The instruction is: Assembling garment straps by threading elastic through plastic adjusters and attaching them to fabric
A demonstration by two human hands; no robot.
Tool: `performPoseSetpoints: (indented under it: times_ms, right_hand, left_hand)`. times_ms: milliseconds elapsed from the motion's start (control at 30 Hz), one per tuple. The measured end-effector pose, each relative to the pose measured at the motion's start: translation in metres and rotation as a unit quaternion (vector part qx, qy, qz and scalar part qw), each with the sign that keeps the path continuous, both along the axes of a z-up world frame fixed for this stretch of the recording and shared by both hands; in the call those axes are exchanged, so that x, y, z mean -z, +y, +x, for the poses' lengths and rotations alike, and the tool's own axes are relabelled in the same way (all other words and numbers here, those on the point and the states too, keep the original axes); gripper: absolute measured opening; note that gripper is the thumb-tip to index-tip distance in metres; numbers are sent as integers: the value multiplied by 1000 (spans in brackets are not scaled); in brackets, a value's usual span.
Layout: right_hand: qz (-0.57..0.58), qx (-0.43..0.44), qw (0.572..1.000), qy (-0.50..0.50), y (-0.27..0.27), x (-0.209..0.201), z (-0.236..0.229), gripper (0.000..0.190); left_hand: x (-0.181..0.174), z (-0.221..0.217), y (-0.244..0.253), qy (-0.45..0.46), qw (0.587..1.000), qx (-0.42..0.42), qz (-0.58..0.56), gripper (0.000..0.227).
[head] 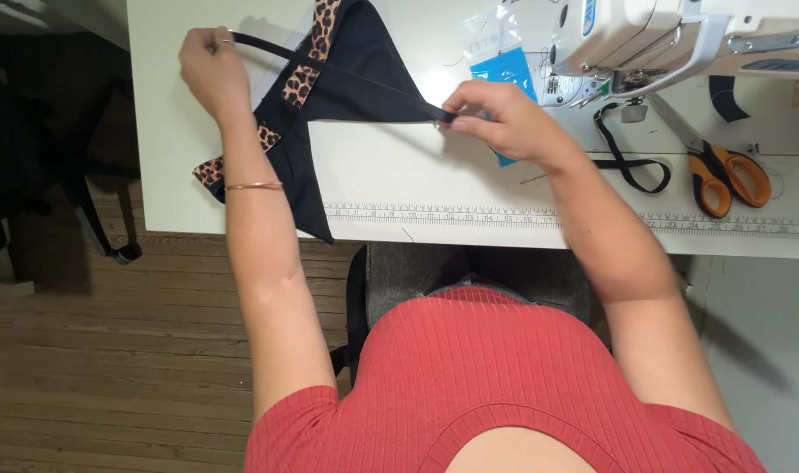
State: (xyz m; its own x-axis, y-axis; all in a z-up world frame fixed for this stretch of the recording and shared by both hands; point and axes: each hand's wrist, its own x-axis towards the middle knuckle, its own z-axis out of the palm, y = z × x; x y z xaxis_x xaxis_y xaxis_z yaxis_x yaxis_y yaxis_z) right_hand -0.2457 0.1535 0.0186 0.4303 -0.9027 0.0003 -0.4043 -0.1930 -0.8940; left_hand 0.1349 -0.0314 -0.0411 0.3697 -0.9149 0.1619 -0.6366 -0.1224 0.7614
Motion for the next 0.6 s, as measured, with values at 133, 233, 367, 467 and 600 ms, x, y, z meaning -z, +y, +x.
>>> performPoseSetpoints:
  times_ms: [133,233,367,467,600]
  right_hand:
    - [-9,-13,999,-33,-8,-14,25,35]
    - [70,26,993,-96,-8,-9,33,48]
    - [40,53,990,-128,-9,-1,37,37]
    - [51,47,986,-153,-12,1,39,30]
    - [62,22,977,-205,-14,6,38,20]
  left_hand:
    - [21,39,-22,-39,997,-72,-4,19]
    - [21,60,-16,-63,991,-114,22,20]
    - [-1,34,5,-89,994,-57,31,13]
    - [-61,-45,61,-21,981,192,34,43]
    - [-57,-117,116,-56,838,536,-90,47]
